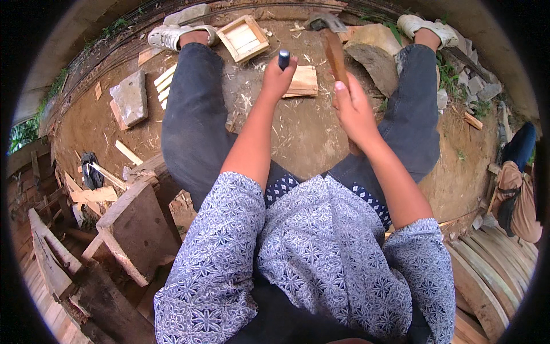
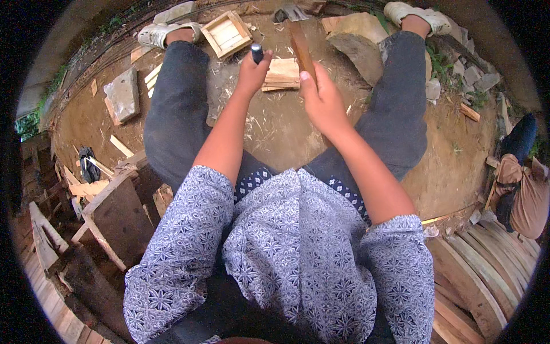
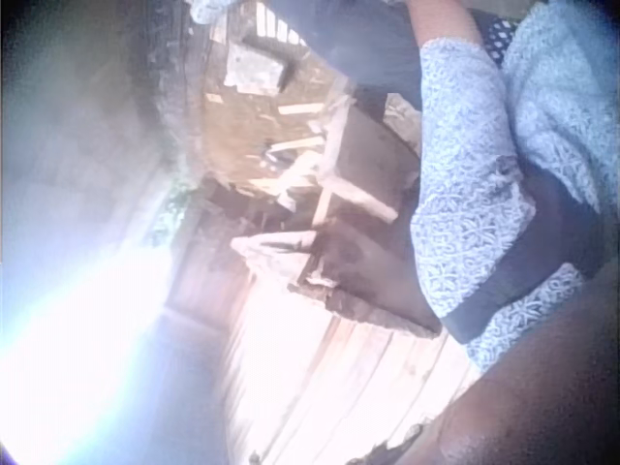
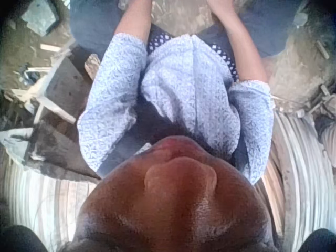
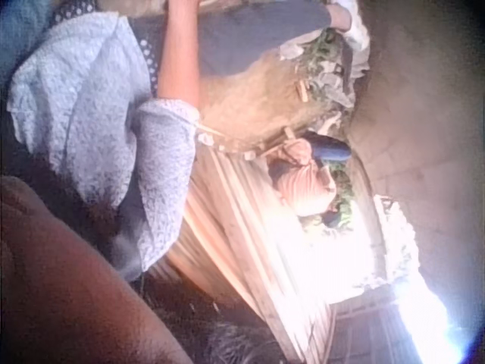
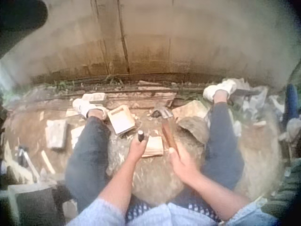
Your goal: The person assembles a small wooden frame by hammering nails into the joints using a hammer and chisel. They adjust the frame pieces and strike the nails repeatedly to secure the structure.
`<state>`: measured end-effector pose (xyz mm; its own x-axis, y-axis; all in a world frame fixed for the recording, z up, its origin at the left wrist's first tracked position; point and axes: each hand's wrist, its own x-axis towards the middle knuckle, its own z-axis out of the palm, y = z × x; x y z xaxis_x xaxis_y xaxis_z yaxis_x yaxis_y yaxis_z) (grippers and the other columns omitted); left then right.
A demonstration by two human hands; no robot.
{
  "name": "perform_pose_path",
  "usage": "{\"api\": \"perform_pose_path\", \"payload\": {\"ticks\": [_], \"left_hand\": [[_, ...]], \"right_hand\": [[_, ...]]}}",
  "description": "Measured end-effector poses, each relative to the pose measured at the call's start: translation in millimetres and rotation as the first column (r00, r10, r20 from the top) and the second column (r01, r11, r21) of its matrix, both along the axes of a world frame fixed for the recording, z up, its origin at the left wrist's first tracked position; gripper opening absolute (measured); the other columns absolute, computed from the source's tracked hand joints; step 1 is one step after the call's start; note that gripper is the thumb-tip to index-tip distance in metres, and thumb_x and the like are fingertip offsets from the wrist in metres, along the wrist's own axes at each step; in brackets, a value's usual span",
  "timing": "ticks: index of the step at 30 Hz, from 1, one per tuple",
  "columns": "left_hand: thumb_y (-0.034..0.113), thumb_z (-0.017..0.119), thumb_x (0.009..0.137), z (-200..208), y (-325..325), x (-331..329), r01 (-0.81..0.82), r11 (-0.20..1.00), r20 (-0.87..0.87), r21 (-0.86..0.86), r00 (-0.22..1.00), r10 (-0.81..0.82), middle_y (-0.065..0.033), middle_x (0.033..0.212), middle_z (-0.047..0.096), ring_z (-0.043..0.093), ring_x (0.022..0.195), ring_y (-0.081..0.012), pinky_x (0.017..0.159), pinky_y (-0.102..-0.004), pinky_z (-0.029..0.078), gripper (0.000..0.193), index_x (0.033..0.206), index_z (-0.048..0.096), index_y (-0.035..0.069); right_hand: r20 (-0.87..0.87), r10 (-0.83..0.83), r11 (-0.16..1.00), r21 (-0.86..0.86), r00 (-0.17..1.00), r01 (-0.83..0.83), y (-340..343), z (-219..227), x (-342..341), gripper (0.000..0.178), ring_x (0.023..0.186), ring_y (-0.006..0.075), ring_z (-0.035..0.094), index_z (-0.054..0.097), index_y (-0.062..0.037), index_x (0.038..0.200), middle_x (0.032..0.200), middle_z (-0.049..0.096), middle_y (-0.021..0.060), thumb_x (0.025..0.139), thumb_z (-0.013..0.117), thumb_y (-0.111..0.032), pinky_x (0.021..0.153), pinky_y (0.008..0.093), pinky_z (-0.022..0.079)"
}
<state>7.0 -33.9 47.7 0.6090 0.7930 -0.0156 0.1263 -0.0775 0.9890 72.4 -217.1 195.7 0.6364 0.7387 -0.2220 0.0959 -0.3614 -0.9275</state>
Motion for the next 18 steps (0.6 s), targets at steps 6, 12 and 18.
{"api": "perform_pose_path", "payload": {"ticks": [6,12,18], "left_hand": [[0.033,0.064,0.095,-0.2,12.0,30.9,-0.076,0.997,-0.024,-0.006,0.997,0.076,-0.0005,0.06,0.052,0.048,0.057,-0.0119,0.055,-0.0336,0.041,0.04,0.068,0.054,0.004],[0.034,0.062,0.091,-12.8,31.2,56.6,-0.136,0.991,-0.131,0.015,0.982,0.137,-0.0062,0.058,0.057,0.055,0.056,-0.0173,0.057,-0.0363,0.044,0.04,0.068,0.057,0.002],[0.038,0.064,0.087,-47.5,58.0,78.5,-0.123,0.992,-0.292,-0.012,0.95,0.114,-0.0118,0.06,0.062,0.062,0.058,-0.0224,0.061,-0.0404,0.049,0.044,0.067,0.06,-0.001]], "right_hand": [[0.027,0.087,0.926,-0.372,0.996,-0.071,-13.4,-129.0,12.0,0.037,0.089,0.0367,0.065,0.057,-0.0013,0.117,0.091,0.065,0.0214,0.1,0.048,-0.033,0.08,0.045,0.048],[-0.035,0.105,0.864,-0.492,0.994,-0.109,-9.6,-132.1,10.0,0.036,0.097,0.0456,0.062,0.054,-0.0018,0.119,0.101,0.065,0.028,0.1,0.047,-0.032,0.084,0.0497,0.047],[-0.072,0.106,0.859,-0.496,0.992,-0.128,-11.0,-131.3,8.6,0.036,0.09,0.033,0.063,0.052,-0.0031,0.124,0.094,0.063,0.02,0.102,0.046,-0.031,0.082,0.0424,0.048]]}}
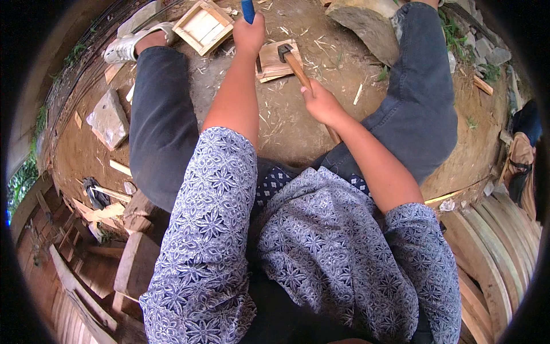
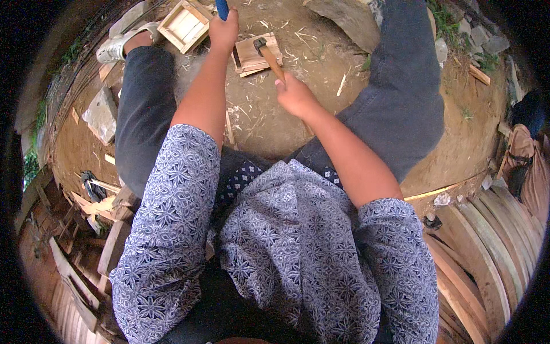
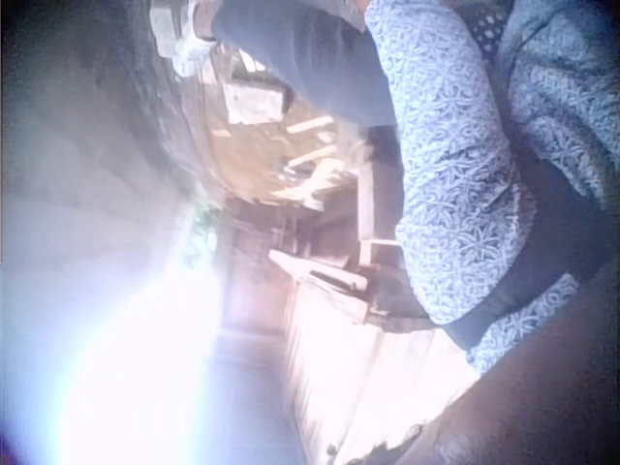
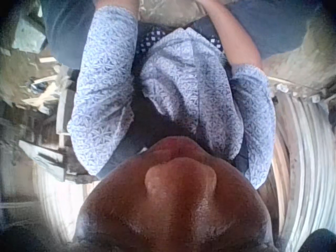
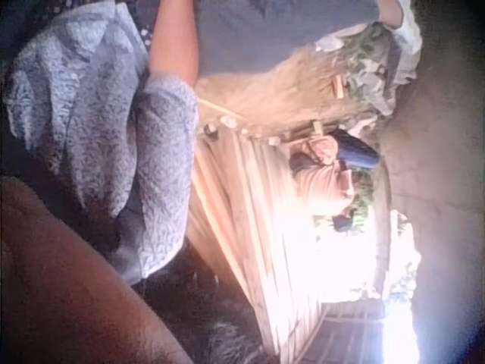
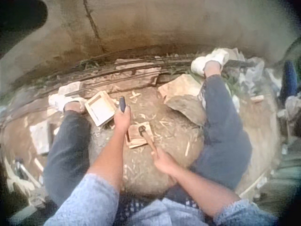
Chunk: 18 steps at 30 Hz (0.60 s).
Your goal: The person assembles a small wooden frame by hammering nails into the joints using a hammer and chisel. They adjust the frame pieces and strike the nails repeatedly to secure the structure.
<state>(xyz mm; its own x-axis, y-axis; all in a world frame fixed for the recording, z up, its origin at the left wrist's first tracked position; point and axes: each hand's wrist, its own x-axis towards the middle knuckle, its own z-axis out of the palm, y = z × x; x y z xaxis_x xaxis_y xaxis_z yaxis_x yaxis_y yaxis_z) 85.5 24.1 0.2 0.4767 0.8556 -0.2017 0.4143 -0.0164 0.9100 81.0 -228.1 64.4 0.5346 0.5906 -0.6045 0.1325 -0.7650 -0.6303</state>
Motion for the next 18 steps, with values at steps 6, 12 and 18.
{"api": "perform_pose_path", "payload": {"ticks": [6,12,18], "left_hand": [[0.036,0.062,0.088,-20.6,12.7,13.4,0.026,0.985,-0.076,-0.17,0.996,-0.039,-0.0134,0.066,0.065,0.064,0.063,-0.0254,0.066,-0.0416,0.05,0.041,0.075,0.063,-0.002],[0.032,0.063,0.092,-64.0,-7.5,-29.4,-0.13,0.94,-0.051,-0.315,0.991,0.12,-0.0068,0.066,0.058,0.056,0.058,-0.0192,0.056,-0.0366,0.045,0.032,0.075,0.058,0.005],[0.022,0.063,0.093,1.3,-28.4,-46.5,-0.168,0.855,0.306,-0.49,0.886,0.349,0.0037,0.058,0.046,0.042,0.046,-0.0084,0.042,-0.0282,0.032,0.028,0.072,0.046,0.012]], "right_hand": [[-0.061,-0.014,1.0,-0.01,0.998,0.013,1.3,7.5,4.2,0.038,0.091,0.0307,0.063,0.05,-0.004,0.127,0.094,0.063,0.0185,0.103,0.045,-0.032,0.084,0.0416,0.047],[-0.057,0.046,0.998,0.053,0.997,-0.043,-0.7,-2.4,-7.0,0.037,0.067,0.0214,0.058,0.051,-0.0064,0.127,0.081,0.057,0.0093,0.103,0.044,-0.034,0.062,0.038,0.049],[-0.143,-0.015,1.0,-0.002,0.99,0.015,7.9,14.5,-6.0,0.034,0.088,0.0389,0.064,0.055,-0.0021,0.117,0.092,0.065,0.0223,0.101,0.044,-0.031,0.08,0.0471,0.047]]}}
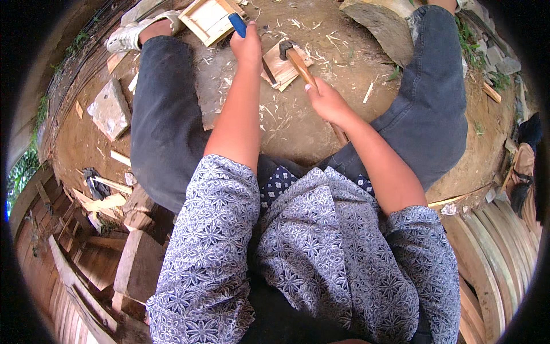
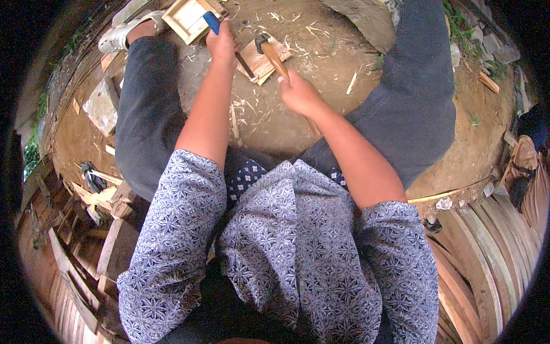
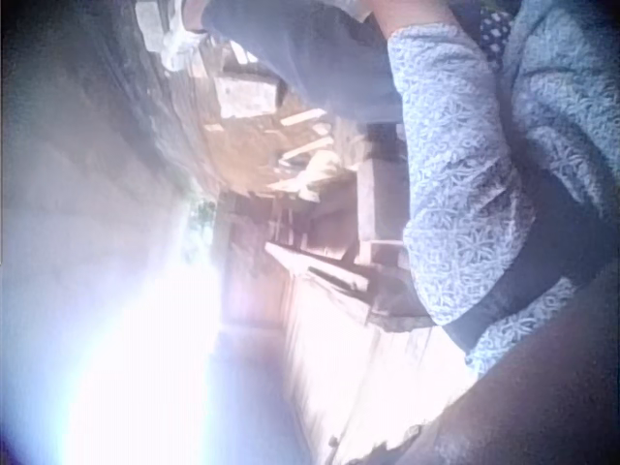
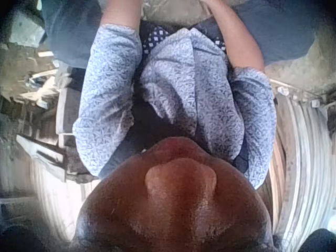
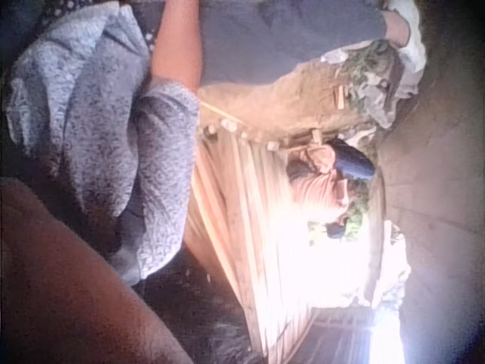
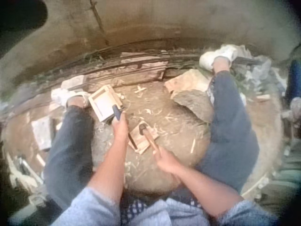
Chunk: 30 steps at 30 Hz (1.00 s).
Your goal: The person assembles a small wooden frame by hammering nails into the joints using a hammer and chisel. They adjust the frame pieces and strike the nails repeatedly to secure the structure.
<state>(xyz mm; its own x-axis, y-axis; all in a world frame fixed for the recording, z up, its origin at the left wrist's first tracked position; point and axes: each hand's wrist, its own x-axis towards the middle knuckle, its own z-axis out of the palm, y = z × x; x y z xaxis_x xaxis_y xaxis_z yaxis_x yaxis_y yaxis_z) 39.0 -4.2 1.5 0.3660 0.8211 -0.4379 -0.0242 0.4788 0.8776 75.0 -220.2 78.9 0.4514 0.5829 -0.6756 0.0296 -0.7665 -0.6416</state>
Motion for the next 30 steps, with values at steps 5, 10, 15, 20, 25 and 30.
{"api": "perform_pose_path", "payload": {"ticks": [5,10,15,20,25,30], "left_hand": [[0.02,0.064,0.094,20.9,-21.2,-9.8,-0.082,0.983,0.076,0.164,0.995,0.07,0.0051,0.061,0.044,0.041,0.05,-0.0064,0.047,-0.0258,0.032,0.026,0.078,0.046,0.012],[0.024,0.065,0.095,44.4,-40.3,-23.6,-0.112,0.971,0.113,0.213,0.99,0.089,0.0016,0.064,0.048,0.048,0.055,-0.0103,0.052,-0.0274,0.039,0.024,0.088,0.046,0.011],[0.026,0.067,0.095,49.9,-18.0,-44.6,-0.252,0.92,0.078,0.3,0.968,0.24,-0.0001,0.071,0.054,0.052,0.059,-0.0109,0.055,-0.0272,0.042,0.024,0.092,0.05,0.008],[0.018,0.066,0.095,44.4,1.1,-53.7,-0.123,0.858,-0.02,0.499,0.988,0.153,-0.0031,0.077,0.057,0.057,0.062,-0.0144,0.061,-0.0296,0.048,0.02,0.093,0.051,0.005],[0.027,0.064,0.097,44.5,-22.7,-54.8,0.071,0.973,-0.084,0.221,0.995,-0.054,-0.0011,0.067,0.052,0.054,0.058,-0.0129,0.058,-0.03,0.051,0.025,0.089,0.05,0.007],[0.032,0.064,0.096,53.2,-37.4,-50.5,0.107,0.983,-0.075,0.149,0.992,-0.097,-0.0003,0.066,0.049,0.05,0.057,-0.0112,0.057,-0.0293,0.053,0.029,0.087,0.051,0.008]], "right_hand": [[0.107,-0.012,0.994,0.113,0.994,0.0,6.6,-9.6,-7.6,0.034,0.086,0.0386,0.064,0.055,-0.003,0.118,0.092,0.065,0.0209,0.101,0.045,-0.031,0.08,0.0478,0.048],[-0.085,-0.128,0.985,0.103,0.988,0.137,12.1,-14.4,0.4,0.034,0.057,0.0128,0.049,0.051,-0.008,0.122,0.077,0.05,0.0025,0.103,0.045,-0.036,0.049,0.0303,0.044],[-0.405,-0.464,0.846,0.061,0.787,0.53,-11.7,23.0,-21.2,0.027,0.058,0.009,0.045,0.048,-0.0081,0.113,0.076,0.046,-0.0004,0.104,0.045,-0.034,0.049,0.0271,0.043],[-0.517,-0.494,0.837,-0.066,0.699,0.543,-40.7,36.4,-37.4,0.023,0.058,0.008,0.045,0.047,-0.0096,0.105,0.075,0.046,-0.0019,0.104,0.047,-0.033,0.048,0.0258,0.042],[-0.457,-0.186,0.959,0.107,0.87,0.262,-8.2,25.9,-21.9,0.024,0.056,0.0065,0.044,0.052,-0.0093,0.109,0.074,0.045,-0.0043,0.103,0.049,-0.032,0.045,0.0243,0.041],[-0.282,-0.147,0.913,0.33,0.948,0.239,30.0,43.5,14.6,0.04,0.054,0.0061,0.044,0.045,-0.0112,0.137,0.075,0.045,-0.0039,0.103,0.049,-0.032,0.044,0.0236,0.04]]}}
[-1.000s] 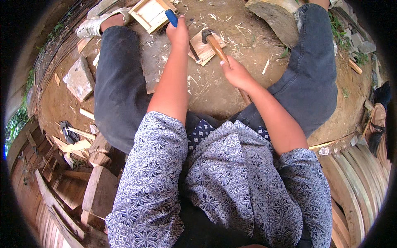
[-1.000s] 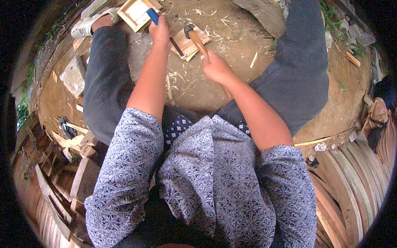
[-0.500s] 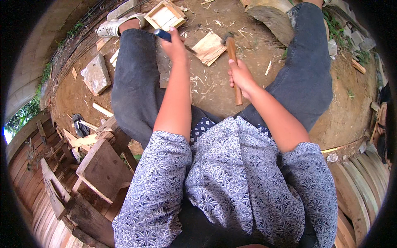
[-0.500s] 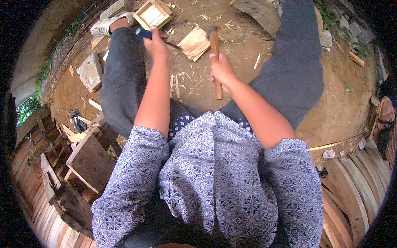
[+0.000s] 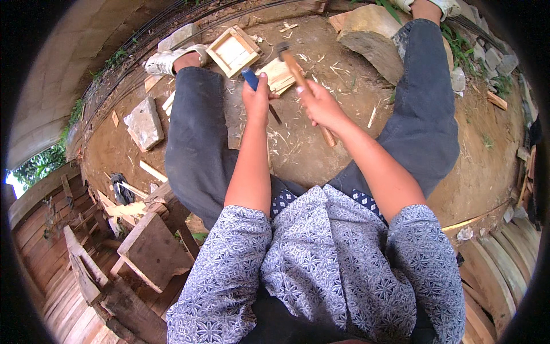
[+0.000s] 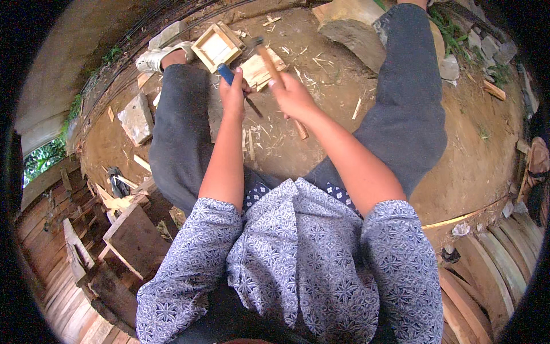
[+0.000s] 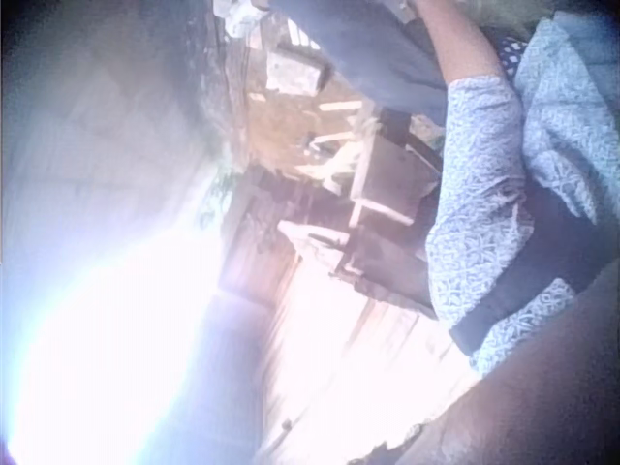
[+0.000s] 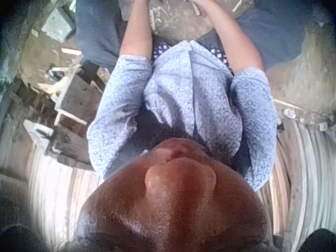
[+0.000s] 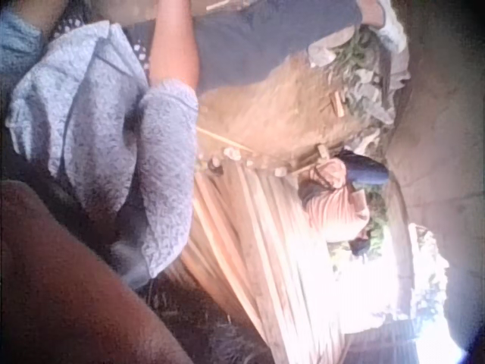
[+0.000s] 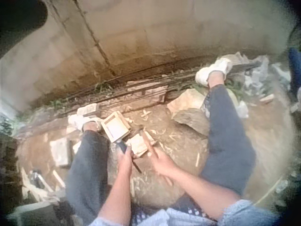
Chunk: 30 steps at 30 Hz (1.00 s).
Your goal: The person assembles a small wooden frame by hammering nails into the joints using a hammer and chisel. They adjust the frame pieces and strike the nails repeatedly to secure the structure.
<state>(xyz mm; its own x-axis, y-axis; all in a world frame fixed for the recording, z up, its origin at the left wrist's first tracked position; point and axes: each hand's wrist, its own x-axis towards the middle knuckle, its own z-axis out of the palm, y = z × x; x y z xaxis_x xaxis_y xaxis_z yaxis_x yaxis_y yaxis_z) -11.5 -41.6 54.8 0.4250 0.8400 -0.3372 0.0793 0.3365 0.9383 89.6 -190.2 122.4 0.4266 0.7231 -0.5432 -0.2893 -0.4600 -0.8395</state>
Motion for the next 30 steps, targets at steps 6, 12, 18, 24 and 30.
{"api": "perform_pose_path", "payload": {"ticks": [6,12,18,24,30], "left_hand": [[0.027,0.068,0.095,3.7,54.1,4.5,-0.06,0.819,-0.037,0.571,0.994,0.098,0.0016,0.08,0.054,0.046,0.073,-0.0081,0.068,-0.0262,0.041,0.024,0.092,0.057,0.006],[0.02,0.069,0.095,4.2,66.5,2.2,-0.013,0.884,0.01,0.467,1.0,0.009,0.0028,0.085,0.056,0.049,0.078,-0.0078,0.072,-0.0247,0.043,0.017,0.096,0.058,0.006],[0.026,0.068,0.096,-21.3,53.9,-2.1,0.166,0.895,-0.145,0.415,0.983,-0.115,0.0014,0.087,0.057,0.051,0.074,-0.0098,0.069,-0.0267,0.043,0.022,0.096,0.057,0.007],[0.031,0.068,0.095,50.1,22.8,-1.6,0.232,0.903,-0.082,-0.361,0.957,-0.278,-0.0058,0.088,0.062,0.064,0.079,-0.0167,0.065,-0.0321,0.057,0.029,0.098,0.057,0.005],[0.029,0.062,0.098,43.1,41.6,3.6,0.219,0.973,-0.203,0.07,0.958,-0.201,-0.007,0.088,0.062,0.067,0.08,-0.02,0.063,-0.0326,0.06,0.028,0.101,0.057,0.002]], "right_hand": [[-0.129,-0.354,0.93,-0.147,0.926,0.336,-36.7,-23.8,-6.1,0.029,0.055,0.0097,0.049,0.049,-0.0063,0.117,0.075,0.048,-0.0005,0.103,0.049,-0.032,0.046,0.0266,0.044],[-0.211,-0.355,0.922,-0.242,0.911,0.303,-37.3,-36.4,-16.1,0.026,0.057,0.011,0.051,0.048,-0.0057,0.102,0.076,0.05,0.0021,0.103,0.048,-0.032,0.047,0.0283,0.045],[-0.261,-0.214,0.96,-0.233,0.941,0.154,-21.2,-36.1,-28.5,0.029,0.055,0.0105,0.05,0.052,-0.0045,0.109,0.075,0.05,0.0018,0.103,0.049,-0.033,0.046,0.0273,0.044],[0.067,-0.105,0.994,-0.024,0.992,0.107,2.5,-14.7,23.0,0.029,0.052,0.0087,0.048,0.054,-0.006,0.113,0.075,0.05,-0.0001,0.101,0.053,-0.033,0.043,0.0262,0.042],[-0.036,-0.333,0.943,0.006,0.942,0.334,-12.9,-10.7,25.8,0.025,0.053,0.0051,0.046,0.053,-0.0101,0.111,0.076,0.047,-0.003,0.102,0.053,-0.033,0.043,0.0227,0.04]]}}
